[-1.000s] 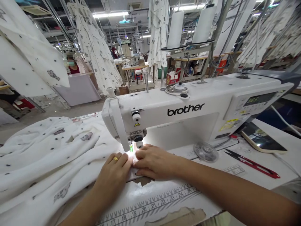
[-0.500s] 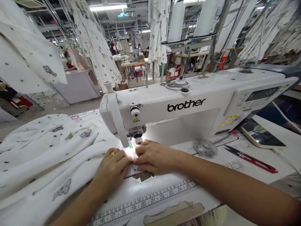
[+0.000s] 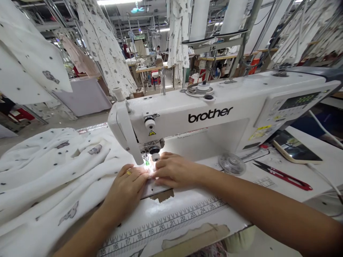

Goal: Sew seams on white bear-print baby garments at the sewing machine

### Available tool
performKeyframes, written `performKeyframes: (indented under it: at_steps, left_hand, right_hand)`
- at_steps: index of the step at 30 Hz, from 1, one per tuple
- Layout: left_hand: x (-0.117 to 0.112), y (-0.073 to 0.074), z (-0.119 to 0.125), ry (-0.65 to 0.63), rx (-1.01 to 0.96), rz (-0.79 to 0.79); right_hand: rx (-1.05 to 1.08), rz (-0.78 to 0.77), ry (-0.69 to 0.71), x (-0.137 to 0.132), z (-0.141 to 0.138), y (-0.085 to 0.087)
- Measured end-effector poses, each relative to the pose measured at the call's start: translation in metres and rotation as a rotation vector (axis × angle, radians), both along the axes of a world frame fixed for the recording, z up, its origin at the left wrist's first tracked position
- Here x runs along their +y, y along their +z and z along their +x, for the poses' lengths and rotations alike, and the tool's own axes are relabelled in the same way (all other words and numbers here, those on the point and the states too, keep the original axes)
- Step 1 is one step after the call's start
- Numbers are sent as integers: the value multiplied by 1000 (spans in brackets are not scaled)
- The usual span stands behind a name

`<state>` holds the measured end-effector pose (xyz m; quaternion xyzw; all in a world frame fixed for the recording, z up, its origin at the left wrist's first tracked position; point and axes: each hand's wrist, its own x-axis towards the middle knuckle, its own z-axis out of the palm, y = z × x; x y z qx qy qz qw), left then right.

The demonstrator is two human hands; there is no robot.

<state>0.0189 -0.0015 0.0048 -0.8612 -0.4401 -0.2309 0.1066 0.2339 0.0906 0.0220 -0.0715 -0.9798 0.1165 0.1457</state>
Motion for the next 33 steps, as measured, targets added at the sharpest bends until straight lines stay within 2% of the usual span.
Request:
performKeyframes:
  at_steps: [8,13,19,24,29,33]
  left_hand:
    - [1,3,1,15,-39,23]
    - [-1,0,2,-9,17,75]
    - [-2,-3,4,-11,129,78]
    - [-3,0,5,2,129,60]
    - [-7,0,1,25,147,16]
    - [-5,-3,-4,38,200,18]
  right_hand:
    - [32,-44,7,3,1,-2]
    - [40,-98,33,3,1,-2]
    - [34,-1,66,4,2,-4]
    - [107,115,5,4,1,-6]
    - [36,120,-11,1,-1,-5]
    - [-15,102,-80,-2,-3,-5]
